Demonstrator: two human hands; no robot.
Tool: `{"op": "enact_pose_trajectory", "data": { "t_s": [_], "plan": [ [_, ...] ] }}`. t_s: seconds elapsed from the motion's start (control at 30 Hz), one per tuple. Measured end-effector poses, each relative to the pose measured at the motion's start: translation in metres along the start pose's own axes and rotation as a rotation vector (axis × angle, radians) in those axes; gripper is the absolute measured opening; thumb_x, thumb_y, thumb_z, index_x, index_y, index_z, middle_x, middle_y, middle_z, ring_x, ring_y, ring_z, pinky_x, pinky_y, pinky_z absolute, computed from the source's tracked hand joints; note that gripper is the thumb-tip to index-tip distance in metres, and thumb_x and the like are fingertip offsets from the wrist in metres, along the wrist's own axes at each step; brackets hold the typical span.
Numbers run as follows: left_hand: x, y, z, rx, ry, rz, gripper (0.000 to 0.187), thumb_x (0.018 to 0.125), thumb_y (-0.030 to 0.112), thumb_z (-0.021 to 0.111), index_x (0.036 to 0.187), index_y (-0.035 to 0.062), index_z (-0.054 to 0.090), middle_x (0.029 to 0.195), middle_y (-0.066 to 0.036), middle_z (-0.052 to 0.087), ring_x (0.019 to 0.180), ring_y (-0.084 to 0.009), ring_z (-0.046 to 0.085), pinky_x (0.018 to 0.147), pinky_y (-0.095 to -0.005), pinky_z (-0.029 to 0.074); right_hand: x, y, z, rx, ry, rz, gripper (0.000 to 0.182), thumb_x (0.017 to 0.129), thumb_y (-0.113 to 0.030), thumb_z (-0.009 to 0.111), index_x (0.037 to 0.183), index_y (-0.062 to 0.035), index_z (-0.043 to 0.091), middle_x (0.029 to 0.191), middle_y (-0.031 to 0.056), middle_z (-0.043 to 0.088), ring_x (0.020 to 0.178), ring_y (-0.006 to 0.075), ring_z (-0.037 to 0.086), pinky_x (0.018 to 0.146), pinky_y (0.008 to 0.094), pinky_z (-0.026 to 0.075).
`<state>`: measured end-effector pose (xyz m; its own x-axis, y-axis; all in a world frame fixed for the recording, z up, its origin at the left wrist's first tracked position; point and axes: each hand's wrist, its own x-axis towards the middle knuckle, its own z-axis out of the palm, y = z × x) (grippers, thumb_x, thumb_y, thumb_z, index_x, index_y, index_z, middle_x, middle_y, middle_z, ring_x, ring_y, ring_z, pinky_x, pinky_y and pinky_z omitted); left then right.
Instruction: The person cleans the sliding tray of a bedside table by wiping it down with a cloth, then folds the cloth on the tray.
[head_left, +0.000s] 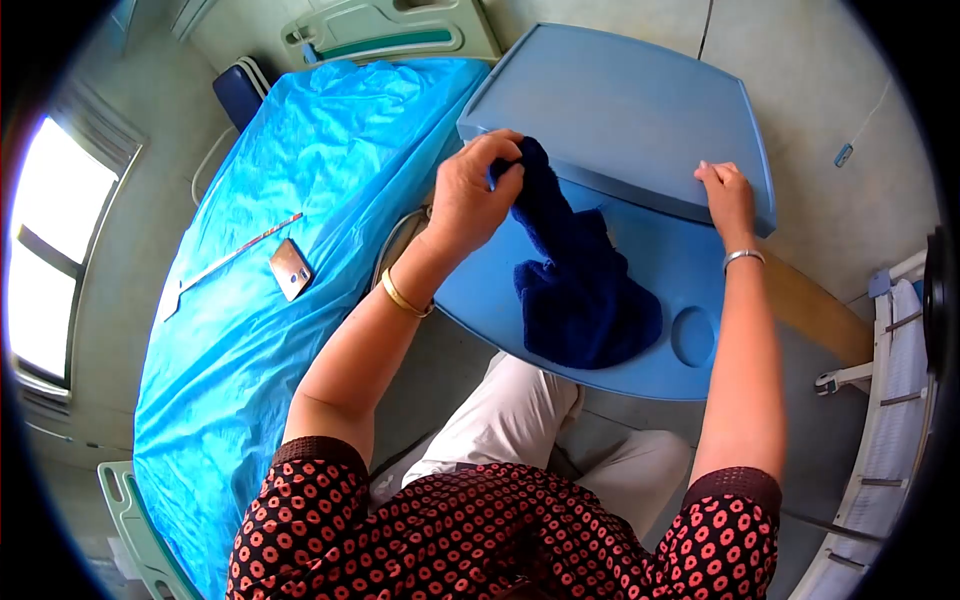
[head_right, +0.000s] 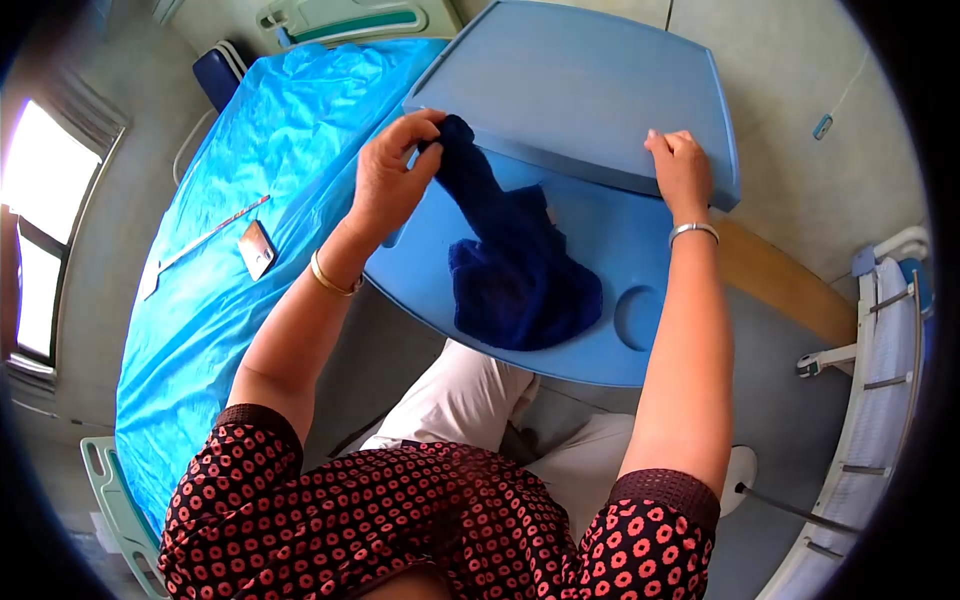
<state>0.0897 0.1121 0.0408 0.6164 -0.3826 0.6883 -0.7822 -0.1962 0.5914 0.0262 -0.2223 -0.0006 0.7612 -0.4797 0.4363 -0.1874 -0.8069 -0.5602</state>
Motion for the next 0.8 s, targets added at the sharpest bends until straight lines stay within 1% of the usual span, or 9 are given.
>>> {"op": "enact_pose_trajectory", "data": {
  "t_s": [0.03,0.13,0.3,0.37,0.47,0.6,0.63,0.73,0.8],
  "plan": [
    [0.005,0.0,0.0,0.164,-0.052,0.181,0.014,0.077,-0.002,0.059,0.09,-0.0007,0.053,0.095,-0.009,0.063,0.082,-0.0221,0.062,0.074,-0.0312,0.05,0.007,0.003,-0.001,0.017,-0.031,0.043,0.036,0.087,-0.039,0.052,0.082,-0.0071,0.069,0.095,0.0055,0.064,0.086,0.0257,0.058,0.072,0.035,0.045],
    [0.014,0.003,0.001,0.262,-0.259,0.197,0.014,0.075,0.0,0.06,0.087,0.0011,0.052,0.094,-0.011,0.063,0.082,-0.0255,0.062,0.073,-0.0336,0.05,0.015,0.003,-0.004,0.081,-0.087,0.157,0.036,0.087,-0.039,0.052,0.081,-0.0074,0.069,0.094,0.0059,0.064,0.084,0.0241,0.059,0.071,0.0342,0.045],
    [0.031,0.062,-0.012,0.07,-0.552,-0.21,0.009,0.079,0.001,0.058,0.086,0.0023,0.052,0.086,-0.008,0.059,0.075,-0.0179,0.06,0.064,-0.0292,0.047,0.011,0.001,-0.01,0.087,-0.099,0.181,0.036,0.087,-0.039,0.052,0.08,-0.0088,0.07,0.094,0.0049,0.065,0.082,0.0222,0.059,0.071,0.0331,0.045],
    [0.031,0.072,-0.015,-0.081,-0.414,0.114,0.014,0.078,0.007,0.064,0.084,0.0009,0.053,0.069,-0.011,0.057,0.06,-0.0226,0.056,0.059,-0.0291,0.046,0.012,0.005,-0.009,0.091,-0.079,0.125,0.035,0.087,-0.039,0.052,0.08,-0.0089,0.07,0.093,0.004,0.065,0.081,0.0218,0.059,0.071,0.0326,0.044],
    [0.046,0.077,-0.025,-0.219,-0.37,0.36,0.013,0.076,0.0,0.065,0.085,0.0026,0.055,0.076,-0.009,0.058,0.071,-0.0212,0.058,0.065,-0.0278,0.046,0.009,-0.001,-0.012,0.086,-0.082,0.156,0.035,0.087,-0.038,0.052,0.08,-0.0078,0.069,0.092,0.0037,0.064,0.08,0.0221,0.058,0.071,0.0332,0.044],
    [0.048,0.02,-0.011,0.563,-0.386,0.436,0.019,0.076,0.011,0.067,0.095,0.01,0.063,0.095,-0.006,0.06,0.086,-0.0238,0.06,0.073,-0.0309,0.05,0.009,0.006,-0.008,0.117,-0.044,0.072,0.035,0.087,-0.037,0.052,0.079,-0.0065,0.068,0.091,0.0042,0.064,0.079,0.0225,0.058,0.069,0.0334,0.044],
    [0.037,0.016,-0.005,0.635,-0.395,0.413,0.033,0.069,0.008,0.071,0.101,0.0103,0.064,0.1,-0.011,0.06,0.092,-0.0312,0.057,0.081,-0.0369,0.049,0.01,0.008,-0.008,0.103,-0.052,0.053,0.035,0.087,-0.036,0.052,0.078,-0.006,0.068,0.092,0.0044,0.064,0.079,0.0226,0.058,0.069,0.0332,0.044],
    [0.002,0.009,0.013,0.573,-0.625,0.031,0.034,0.077,0.016,0.067,0.109,0.0069,0.061,0.11,-0.013,0.057,0.103,-0.0314,0.053,0.089,-0.0378,0.045,0.011,0.009,-0.007,0.095,-0.053,0.041,0.034,0.086,-0.034,0.053,0.077,-0.0052,0.068,0.092,0.0048,0.064,0.077,0.023,0.058,0.068,0.0329,0.044],
    [-0.01,0.005,0.024,0.619,-0.587,-0.027,0.035,0.08,0.02,0.065,0.11,0.0046,0.06,0.111,-0.014,0.056,0.105,-0.0319,0.052,0.091,-0.0384,0.043,0.011,0.009,-0.005,0.097,-0.057,0.04,0.033,0.086,-0.033,0.054,0.076,-0.0049,0.067,0.093,0.005,0.064,0.076,0.0233,0.058,0.067,0.0328,0.045]
  ]
}}
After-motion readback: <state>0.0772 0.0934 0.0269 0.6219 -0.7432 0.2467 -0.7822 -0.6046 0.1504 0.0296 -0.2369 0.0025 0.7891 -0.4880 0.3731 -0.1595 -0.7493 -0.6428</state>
